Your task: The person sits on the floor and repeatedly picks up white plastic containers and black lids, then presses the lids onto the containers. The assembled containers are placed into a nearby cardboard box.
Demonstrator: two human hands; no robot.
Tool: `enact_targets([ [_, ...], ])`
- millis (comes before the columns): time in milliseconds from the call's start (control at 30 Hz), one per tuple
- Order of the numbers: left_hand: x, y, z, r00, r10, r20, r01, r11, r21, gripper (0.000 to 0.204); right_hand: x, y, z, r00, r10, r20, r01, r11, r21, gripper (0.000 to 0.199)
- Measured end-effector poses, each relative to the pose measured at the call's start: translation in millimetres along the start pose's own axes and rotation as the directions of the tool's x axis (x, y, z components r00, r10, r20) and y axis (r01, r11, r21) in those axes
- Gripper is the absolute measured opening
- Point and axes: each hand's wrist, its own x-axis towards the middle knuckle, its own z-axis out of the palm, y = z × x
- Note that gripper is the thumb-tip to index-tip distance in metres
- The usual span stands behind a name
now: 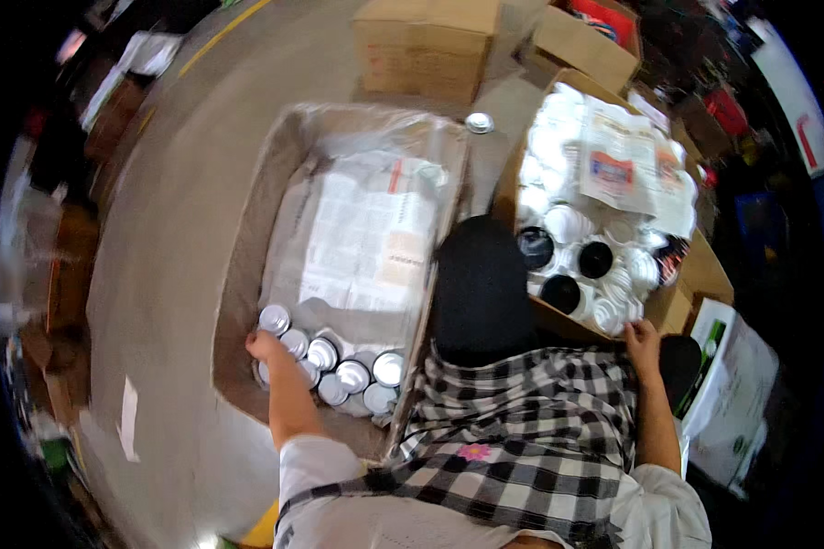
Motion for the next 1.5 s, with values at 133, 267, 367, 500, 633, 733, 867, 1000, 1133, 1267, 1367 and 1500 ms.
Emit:
enact_targets([
  [133,-112,110,19,0.924,0.343,0.172,-0.272,0.901,-0.337,0.031,-11,-20,2,0.989,0.144,0.018,-0.143,0.944,0.296,0.02],
  [267,-295,239,15,0.532,0.593,0.605,-0.125,0.761,-0.636,0.022,-16,1,10,0.992,0.1,-0.072,-0.081,0.969,0.234,0.022],
  [367,-402,288,5,-0.093,0.672,0.735,-0.174,0.716,-0.676,0.021,-22,-25,-2,0.993,0.093,0.074,-0.119,0.789,0.603,0.022],
  [500,-499,306,33,-0.7,0.366,0.614,-0.433,0.466,-0.772,0.026,-50,-49,-43,0.913,0.019,0.408,-0.381,0.399,0.834,0.021],
  [633,-552,274,76,-0.595,-0.093,0.798,-0.781,-0.164,-0.602,0.033,-89,-35,-50,0.825,-0.311,0.472,-0.448,0.15,0.881,0.026],
  [733,-562,256,85,-0.509,-0.109,0.854,-0.76,-0.41,-0.505,0.035,-102,-30,-45,0.649,-0.343,0.679,-0.589,0.34,0.734,0.026],
  [867,-558,205,120,-0.527,-0.045,0.849,-0.738,-0.471,-0.483,0.038,-98,-40,-40,0.733,-0.372,0.57,-0.305,0.569,0.764,0.029],
  [1000,-554,195,115,-0.528,0.013,0.849,-0.716,-0.544,-0.437,0.036,-94,-41,-46,0.651,-0.454,0.608,-0.265,0.615,0.743,0.048],
  [1133,-549,202,120,-0.454,-0.006,0.891,-0.744,-0.548,-0.383,0.033,-90,-32,-52,0.51,-0.531,0.677,-0.144,0.723,0.675,0.069],
  [1267,-553,213,110,-0.46,-0.006,0.888,-0.741,-0.55,-0.387,0.029,-95,-26,-62,0.49,-0.653,0.577,-0.006,0.659,0.752,0.076],
  [1367,-552,222,99,-0.461,0.063,0.885,-0.778,-0.508,-0.369,0.026,-93,-19,-60,0.45,-0.666,0.595,-0.043,0.65,0.759,0.075],
  [1500,-543,233,94,-0.496,0.142,0.857,-0.773,-0.522,-0.361,0.018,-80,-12,-55,0.603,-0.499,0.622,-0.357,0.529,0.77,0.065],
])
